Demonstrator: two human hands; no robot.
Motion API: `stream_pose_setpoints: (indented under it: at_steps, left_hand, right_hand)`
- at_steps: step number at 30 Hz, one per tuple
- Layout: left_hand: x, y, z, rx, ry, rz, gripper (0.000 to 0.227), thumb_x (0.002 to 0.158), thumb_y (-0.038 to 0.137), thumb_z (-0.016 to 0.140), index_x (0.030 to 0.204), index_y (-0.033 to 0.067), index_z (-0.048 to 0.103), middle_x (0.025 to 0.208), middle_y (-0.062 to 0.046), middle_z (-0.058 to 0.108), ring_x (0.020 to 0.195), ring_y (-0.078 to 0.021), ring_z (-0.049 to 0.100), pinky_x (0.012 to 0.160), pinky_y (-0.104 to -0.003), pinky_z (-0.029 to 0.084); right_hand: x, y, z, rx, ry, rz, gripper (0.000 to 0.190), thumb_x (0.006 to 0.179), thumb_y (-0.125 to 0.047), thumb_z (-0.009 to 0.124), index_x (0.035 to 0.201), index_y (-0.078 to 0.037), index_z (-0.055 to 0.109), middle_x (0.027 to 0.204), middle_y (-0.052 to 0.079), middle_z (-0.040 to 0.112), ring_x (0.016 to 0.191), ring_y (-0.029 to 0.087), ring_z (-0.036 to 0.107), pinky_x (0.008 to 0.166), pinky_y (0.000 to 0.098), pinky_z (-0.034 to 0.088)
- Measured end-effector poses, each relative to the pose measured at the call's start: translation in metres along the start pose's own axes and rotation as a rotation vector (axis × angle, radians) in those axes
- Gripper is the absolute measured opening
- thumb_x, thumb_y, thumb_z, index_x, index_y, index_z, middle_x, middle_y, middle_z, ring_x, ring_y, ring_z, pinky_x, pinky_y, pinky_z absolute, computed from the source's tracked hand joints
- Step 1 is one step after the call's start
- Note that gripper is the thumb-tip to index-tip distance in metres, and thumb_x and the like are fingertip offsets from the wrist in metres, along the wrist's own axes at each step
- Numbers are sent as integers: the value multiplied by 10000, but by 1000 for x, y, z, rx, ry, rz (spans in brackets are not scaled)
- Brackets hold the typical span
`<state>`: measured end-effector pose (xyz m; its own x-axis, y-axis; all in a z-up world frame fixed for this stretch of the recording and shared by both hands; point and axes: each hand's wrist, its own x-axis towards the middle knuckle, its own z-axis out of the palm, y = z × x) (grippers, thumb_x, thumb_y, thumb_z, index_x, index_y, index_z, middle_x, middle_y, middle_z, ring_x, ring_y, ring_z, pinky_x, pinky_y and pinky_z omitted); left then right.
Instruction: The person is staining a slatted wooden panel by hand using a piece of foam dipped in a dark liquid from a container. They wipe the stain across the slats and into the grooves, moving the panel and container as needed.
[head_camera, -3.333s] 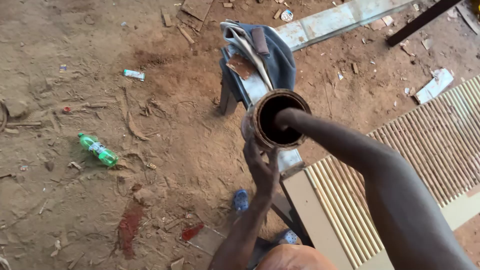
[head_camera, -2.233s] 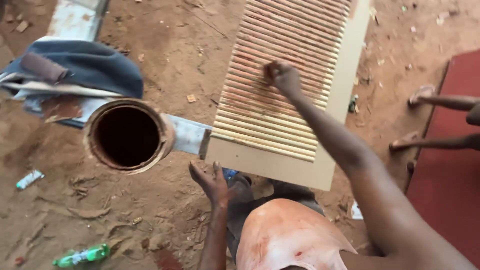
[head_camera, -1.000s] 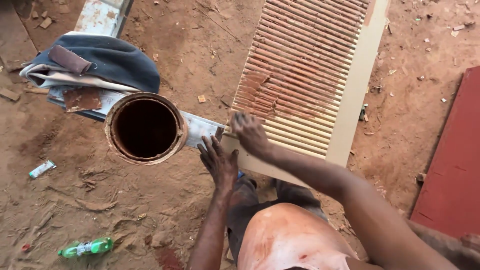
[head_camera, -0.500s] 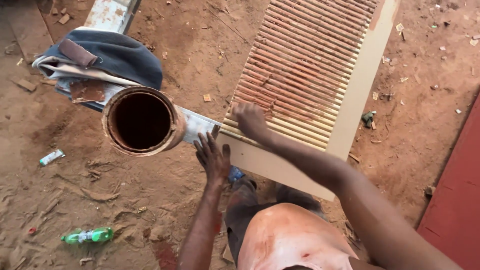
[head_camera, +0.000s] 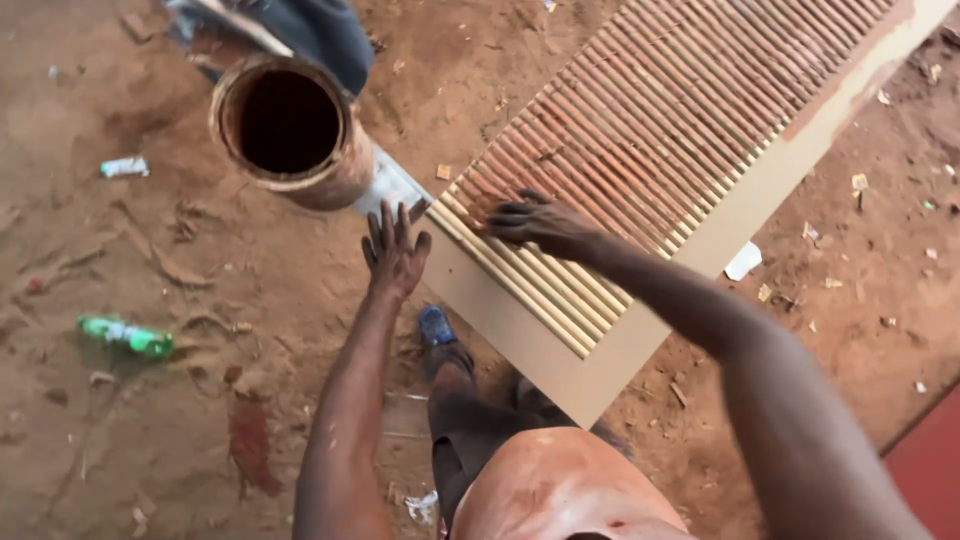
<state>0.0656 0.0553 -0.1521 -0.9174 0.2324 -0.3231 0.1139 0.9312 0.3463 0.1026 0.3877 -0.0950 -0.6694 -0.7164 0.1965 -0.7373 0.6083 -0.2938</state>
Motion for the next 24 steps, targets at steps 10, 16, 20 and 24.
stream_pose_setpoints:
  at_steps: [10,16,20,24]
  left_hand:
    - [-13,11,6,30,119,5,820,1006,624,452,1657,221,159,1737,-101,31,1577,-437,20,1203,-689,105]
    - [-18,11,16,32,170,17,817,1020,607,476,1668,202,187,1748,-98,58,1590,-441,51,1223,-687,115]
    - [-13,23,-3,11,146,-20,841,986,625,484,1649,197,195,1731,-100,41,1567,-440,16,1207,-688,95]
    - [-11,28,-6,23,115,-49,850,986,655,459,1649,203,177,1726,-93,27,1567,-429,-3,1211,-685,80]
  right_hand:
    - [25,13,-35,129,-191,-60,585,768,22,617,1289,-237,682,1315,-20,682,1310,164,573,1228,547,274]
    - [25,75,26,295,-150,-226,355,957,-116,669,1244,-323,679,1388,-27,645,1351,142,557,1261,527,294]
    - [-45,134,-33,-149,-391,-83,583,753,-3,591,1203,-333,762,1233,-27,740,1175,175,644,1117,589,331]
    - [-51,142,-37,-9,-189,686,446,951,-62,579,1292,-303,735,1156,63,755,1029,312,671,844,473,550]
